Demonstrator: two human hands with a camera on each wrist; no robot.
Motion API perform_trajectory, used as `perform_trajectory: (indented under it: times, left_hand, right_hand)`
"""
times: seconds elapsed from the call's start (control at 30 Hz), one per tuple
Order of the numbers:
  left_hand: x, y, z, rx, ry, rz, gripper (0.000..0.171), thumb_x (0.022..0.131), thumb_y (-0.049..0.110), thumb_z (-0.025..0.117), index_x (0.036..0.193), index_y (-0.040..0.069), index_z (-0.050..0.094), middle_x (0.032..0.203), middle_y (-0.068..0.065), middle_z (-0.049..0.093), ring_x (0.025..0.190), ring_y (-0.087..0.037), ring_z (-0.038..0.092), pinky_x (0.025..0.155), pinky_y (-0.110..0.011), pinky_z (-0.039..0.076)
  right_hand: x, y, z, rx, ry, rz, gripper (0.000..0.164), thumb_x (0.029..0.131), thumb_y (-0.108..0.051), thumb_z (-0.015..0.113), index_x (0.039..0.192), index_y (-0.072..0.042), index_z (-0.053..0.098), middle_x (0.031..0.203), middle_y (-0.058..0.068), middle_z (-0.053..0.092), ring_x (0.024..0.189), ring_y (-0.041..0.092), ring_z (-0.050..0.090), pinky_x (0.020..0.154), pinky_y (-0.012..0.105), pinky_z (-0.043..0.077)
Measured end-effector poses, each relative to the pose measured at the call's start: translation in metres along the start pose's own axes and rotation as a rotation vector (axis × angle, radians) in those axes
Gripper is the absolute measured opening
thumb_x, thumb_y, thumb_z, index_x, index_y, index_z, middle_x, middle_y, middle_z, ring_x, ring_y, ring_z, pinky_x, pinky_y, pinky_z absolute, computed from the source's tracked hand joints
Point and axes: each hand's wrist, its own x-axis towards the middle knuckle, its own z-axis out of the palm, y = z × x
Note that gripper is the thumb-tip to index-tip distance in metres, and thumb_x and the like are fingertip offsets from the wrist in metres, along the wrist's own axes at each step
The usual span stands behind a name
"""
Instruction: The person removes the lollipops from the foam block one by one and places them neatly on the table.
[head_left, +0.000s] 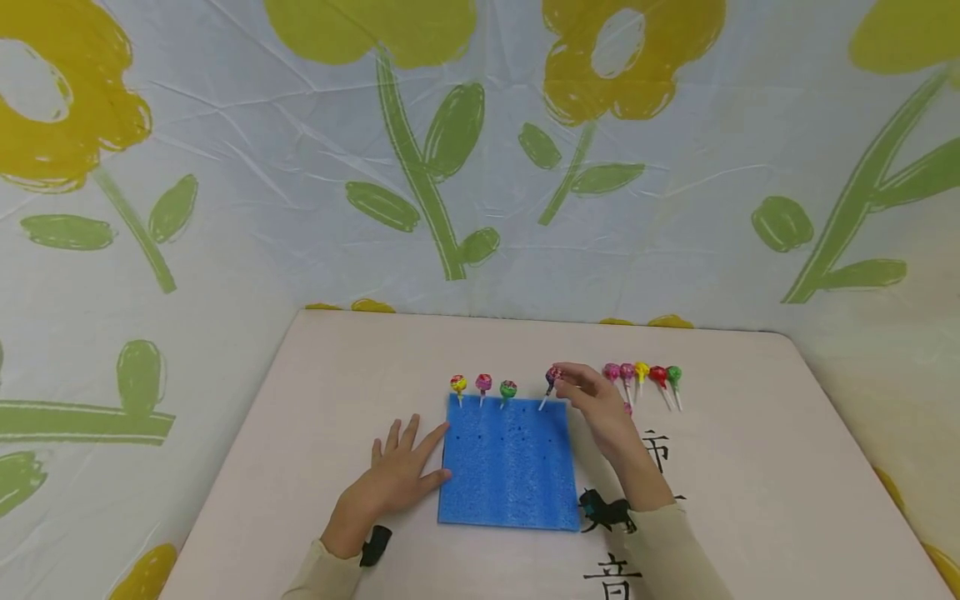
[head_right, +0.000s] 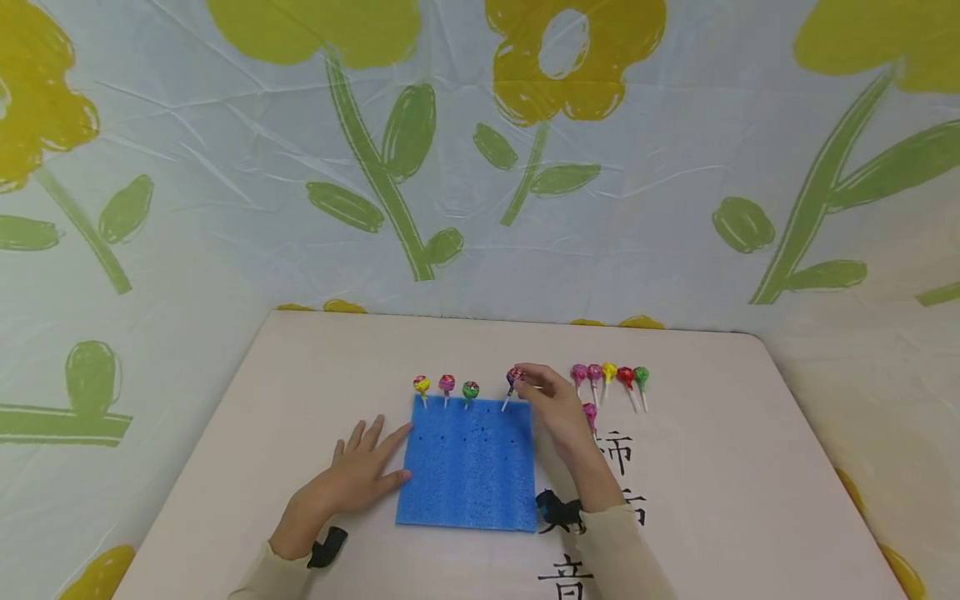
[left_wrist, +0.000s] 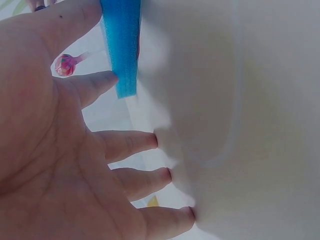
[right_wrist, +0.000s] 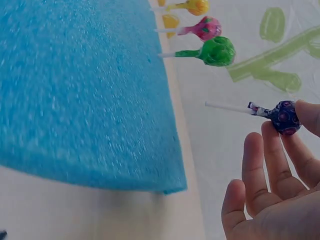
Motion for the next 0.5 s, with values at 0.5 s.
perform_trajectory:
  times: [0.5]
  left_hand:
    - [0.0,0.001,0.0,-0.001,-0.003,-0.002,0.07,0.098,0.047,0.061,0.158,0.024,0.032,0.162,-0.026,0.016,0.146,-0.053,0.007,0.107,-0.076,0.009]
  right_hand:
    - [-0.015,-0.001,-0.046,-0.094,0.084,0.022,0.052,0.098,-0.043,0.063,0.139,-0.011,0.057,0.124,0.006,0.06,0.105,0.023,0.063,0.083,0.029,0.048]
